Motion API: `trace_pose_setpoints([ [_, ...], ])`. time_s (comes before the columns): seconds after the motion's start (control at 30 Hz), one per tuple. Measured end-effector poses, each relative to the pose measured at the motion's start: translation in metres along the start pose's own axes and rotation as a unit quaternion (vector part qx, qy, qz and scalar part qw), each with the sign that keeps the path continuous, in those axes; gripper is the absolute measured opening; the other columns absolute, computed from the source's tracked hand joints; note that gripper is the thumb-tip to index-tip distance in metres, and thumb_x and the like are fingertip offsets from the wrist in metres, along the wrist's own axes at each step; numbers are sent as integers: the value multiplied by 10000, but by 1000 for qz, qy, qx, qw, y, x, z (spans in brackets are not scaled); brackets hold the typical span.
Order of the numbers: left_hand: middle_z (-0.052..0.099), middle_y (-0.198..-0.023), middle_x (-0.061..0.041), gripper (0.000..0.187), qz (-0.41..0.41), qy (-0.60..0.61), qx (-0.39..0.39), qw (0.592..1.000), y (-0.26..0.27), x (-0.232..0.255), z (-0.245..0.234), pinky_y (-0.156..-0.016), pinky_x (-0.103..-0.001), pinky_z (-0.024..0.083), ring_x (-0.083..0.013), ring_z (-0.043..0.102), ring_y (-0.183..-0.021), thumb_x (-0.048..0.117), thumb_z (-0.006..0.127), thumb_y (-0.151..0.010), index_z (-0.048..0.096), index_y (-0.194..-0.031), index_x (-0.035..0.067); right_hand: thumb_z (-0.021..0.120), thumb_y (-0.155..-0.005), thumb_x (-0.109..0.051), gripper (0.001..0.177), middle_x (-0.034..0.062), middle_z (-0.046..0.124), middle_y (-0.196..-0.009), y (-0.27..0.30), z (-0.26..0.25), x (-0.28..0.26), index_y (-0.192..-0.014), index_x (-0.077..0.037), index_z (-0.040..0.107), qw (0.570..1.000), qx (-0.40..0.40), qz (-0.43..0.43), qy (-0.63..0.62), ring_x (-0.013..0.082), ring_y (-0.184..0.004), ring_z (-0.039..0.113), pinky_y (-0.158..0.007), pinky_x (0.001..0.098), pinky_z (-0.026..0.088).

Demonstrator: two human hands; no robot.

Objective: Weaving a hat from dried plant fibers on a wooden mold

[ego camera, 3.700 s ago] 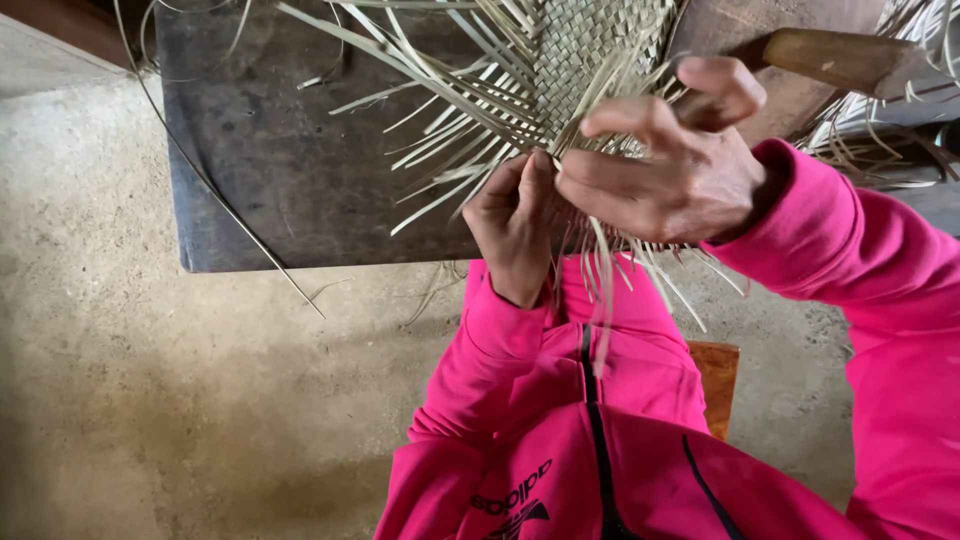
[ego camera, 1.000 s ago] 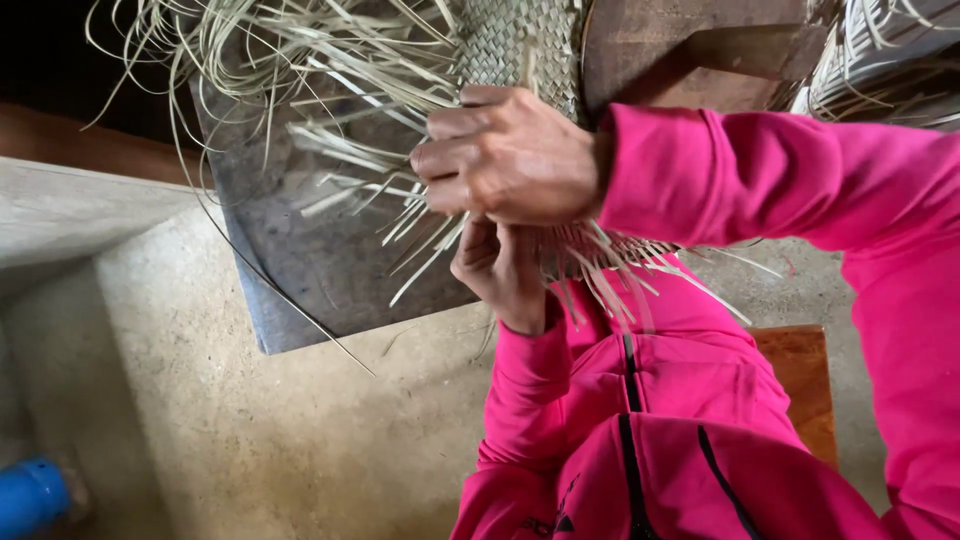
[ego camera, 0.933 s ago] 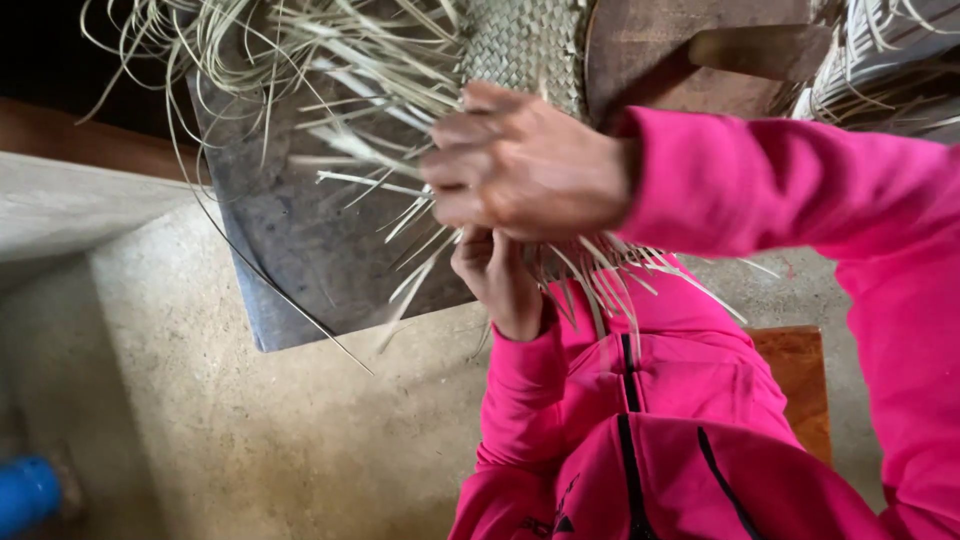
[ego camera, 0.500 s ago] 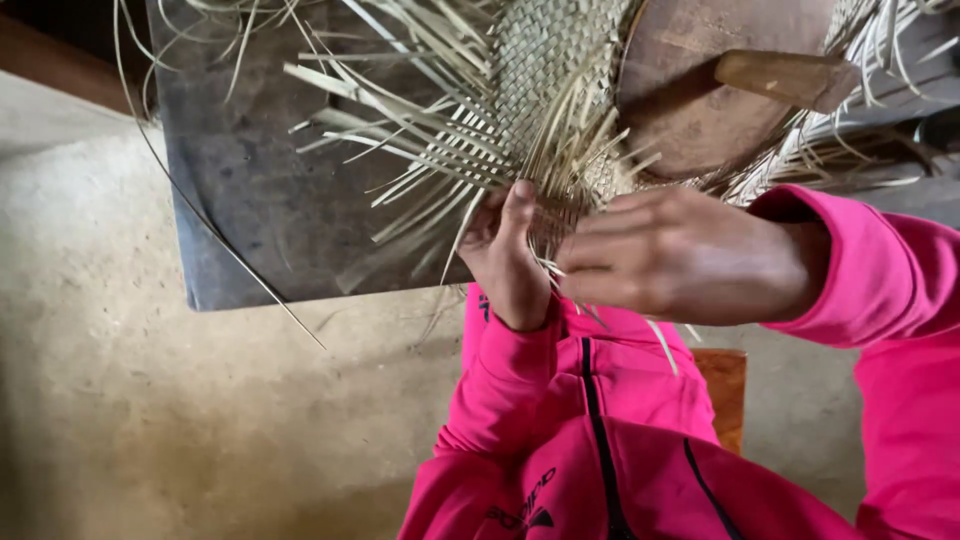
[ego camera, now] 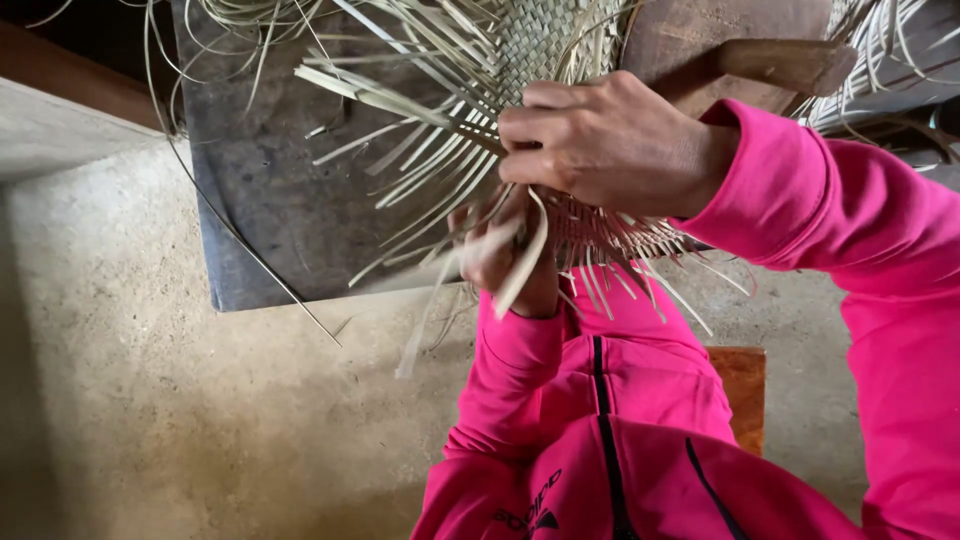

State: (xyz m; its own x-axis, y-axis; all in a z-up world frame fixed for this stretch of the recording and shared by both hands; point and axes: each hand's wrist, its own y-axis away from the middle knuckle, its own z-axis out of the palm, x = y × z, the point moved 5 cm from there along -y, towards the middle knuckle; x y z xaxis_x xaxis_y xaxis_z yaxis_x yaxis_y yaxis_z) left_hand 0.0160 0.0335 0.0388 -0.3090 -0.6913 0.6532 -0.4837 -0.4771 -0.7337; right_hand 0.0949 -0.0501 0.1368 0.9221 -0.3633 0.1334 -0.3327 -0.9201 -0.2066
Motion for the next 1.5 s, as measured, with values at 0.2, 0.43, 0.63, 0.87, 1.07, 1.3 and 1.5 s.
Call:
trace_pose_setpoints([
  [0.2,681,-889,-63,244,7,33,-57,998,-29,25,-9,-861,-373,489,-183,660,-778,-6,672,-696,652,-922,84,487,-955,-136,210,-2,486,-789,-12,-5,4,-746,-141,493,997,-33,9,-67,167,-738,554,-373,335,474],
  [0.43,673,-869,-46,234,-126,55,-167,976,-51,8,-10,-577,-269,531,-167,670,-676,260,651,-810,566,-965,107,646,-835,-38,118,33,567,-954,9,-21,0,-879,-143,618,984,108,-41,-136,212,-799,564,-582,346,495],
  [0.63,627,-769,-70,100,-176,271,-231,918,-67,4,-7,-603,-248,511,-140,584,-651,78,658,-831,601,-888,20,505,-820,76,342,65,484,-785,13,-42,-74,-633,-142,319,921,248,-144,265,162,-780,527,-514,250,504],
  [0.87,675,-744,-97,297,-317,297,-376,819,-70,-16,0,-633,-271,537,-114,627,-665,158,801,-695,670,-931,35,520,-658,-72,97,58,499,-661,3,47,-123,-584,-76,581,957,150,-227,-104,220,-478,518,-450,381,396],
  [1.07,692,-775,-106,341,-254,231,-304,888,-56,-29,-23,-682,-297,538,-137,648,-713,167,790,-722,628,-1001,59,546,-810,-153,33,53,545,-914,25,50,-86,-807,-126,563,960,201,-171,-93,231,-860,542,-795,414,407],
  [1.3,650,-824,-230,402,-316,92,-380,864,-25,-69,-98,-713,-412,537,-234,632,-809,-75,595,-808,522,-1200,-24,507,-913,-85,219,41,457,-748,38,25,-49,-695,-97,524,984,160,-66,-42,215,-719,528,-597,304,449],
  [1.5,649,-794,-108,151,-94,11,-149,984,-83,43,-121,-511,-241,505,-135,620,-616,78,482,-928,582,-833,15,557,-903,-21,85,68,554,-945,45,24,-47,-965,-63,596,984,155,-39,-79,229,-789,553,-585,300,503],
])
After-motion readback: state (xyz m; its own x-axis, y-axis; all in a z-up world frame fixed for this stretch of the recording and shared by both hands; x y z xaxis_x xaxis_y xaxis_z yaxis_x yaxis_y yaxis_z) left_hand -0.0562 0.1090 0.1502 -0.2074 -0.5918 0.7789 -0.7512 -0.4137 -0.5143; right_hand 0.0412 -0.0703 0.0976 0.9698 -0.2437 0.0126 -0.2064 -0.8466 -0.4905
